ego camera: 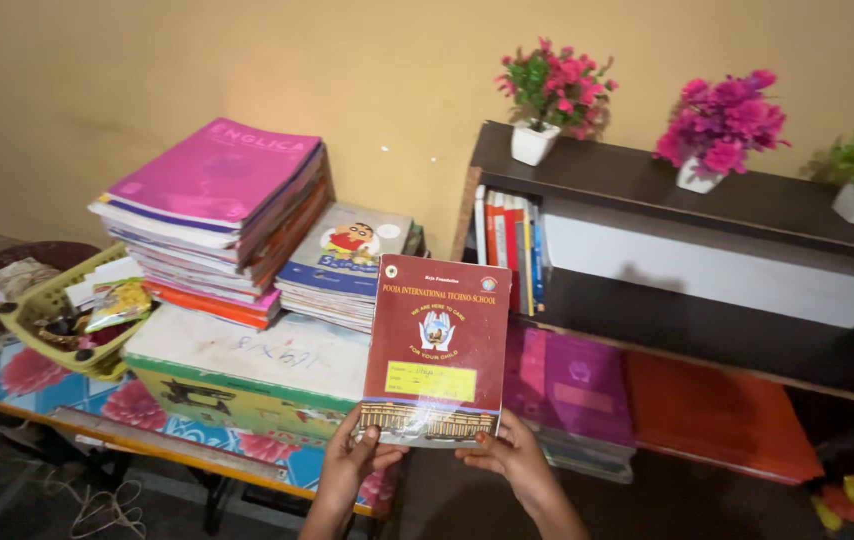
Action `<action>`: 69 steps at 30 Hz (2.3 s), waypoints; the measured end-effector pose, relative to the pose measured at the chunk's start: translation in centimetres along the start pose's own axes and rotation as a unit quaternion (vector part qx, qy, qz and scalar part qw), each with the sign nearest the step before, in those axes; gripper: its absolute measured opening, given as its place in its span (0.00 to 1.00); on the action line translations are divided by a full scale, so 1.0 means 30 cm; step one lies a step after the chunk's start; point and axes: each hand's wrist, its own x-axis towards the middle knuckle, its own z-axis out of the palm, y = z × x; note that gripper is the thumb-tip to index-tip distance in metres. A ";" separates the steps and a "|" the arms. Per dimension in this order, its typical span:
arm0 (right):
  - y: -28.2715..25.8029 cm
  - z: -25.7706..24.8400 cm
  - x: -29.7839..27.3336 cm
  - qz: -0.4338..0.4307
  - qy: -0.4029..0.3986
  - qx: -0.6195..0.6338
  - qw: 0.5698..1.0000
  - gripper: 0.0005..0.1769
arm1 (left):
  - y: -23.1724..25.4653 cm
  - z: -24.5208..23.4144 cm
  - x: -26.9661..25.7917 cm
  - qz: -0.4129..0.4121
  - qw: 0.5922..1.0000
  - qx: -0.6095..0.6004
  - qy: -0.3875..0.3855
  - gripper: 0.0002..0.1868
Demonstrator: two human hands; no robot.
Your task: The person picks up books from a table and places them one by one onto a lower shelf, arranging them in neat stacks. The person handles various children's books and notebooks, aligning them carefully on the shelf.
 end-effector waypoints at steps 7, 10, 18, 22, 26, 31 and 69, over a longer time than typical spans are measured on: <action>0.042 -0.175 -0.103 0.020 0.045 0.009 0.999 0.24 | -0.163 0.114 0.003 -0.018 0.998 -0.005 -0.057 0.32; 0.059 -0.253 -0.155 0.014 0.054 0.034 0.998 0.25 | -0.215 0.181 -0.002 -0.044 0.997 0.011 -0.069 0.30; 0.113 -0.478 -0.282 0.086 0.136 0.030 0.987 0.29 | -0.414 0.333 0.032 -0.109 0.988 0.066 -0.088 0.31; 0.167 -0.595 -0.338 0.101 0.157 0.062 0.980 0.32 | -0.547 0.385 0.047 -0.150 0.982 0.045 -0.103 0.32; 0.232 -0.709 -0.373 0.124 0.155 0.078 0.977 0.32 | -0.656 0.412 0.055 -0.182 0.976 0.058 -0.105 0.31; 0.282 -0.793 -0.403 0.121 0.142 0.066 0.980 0.31 | -0.745 0.442 0.066 -0.192 0.972 0.054 -0.124 0.30; 0.404 -1.058 -0.321 0.185 0.158 0.137 0.960 0.25 | -0.993 0.609 0.112 -0.281 0.959 0.039 -0.025 0.25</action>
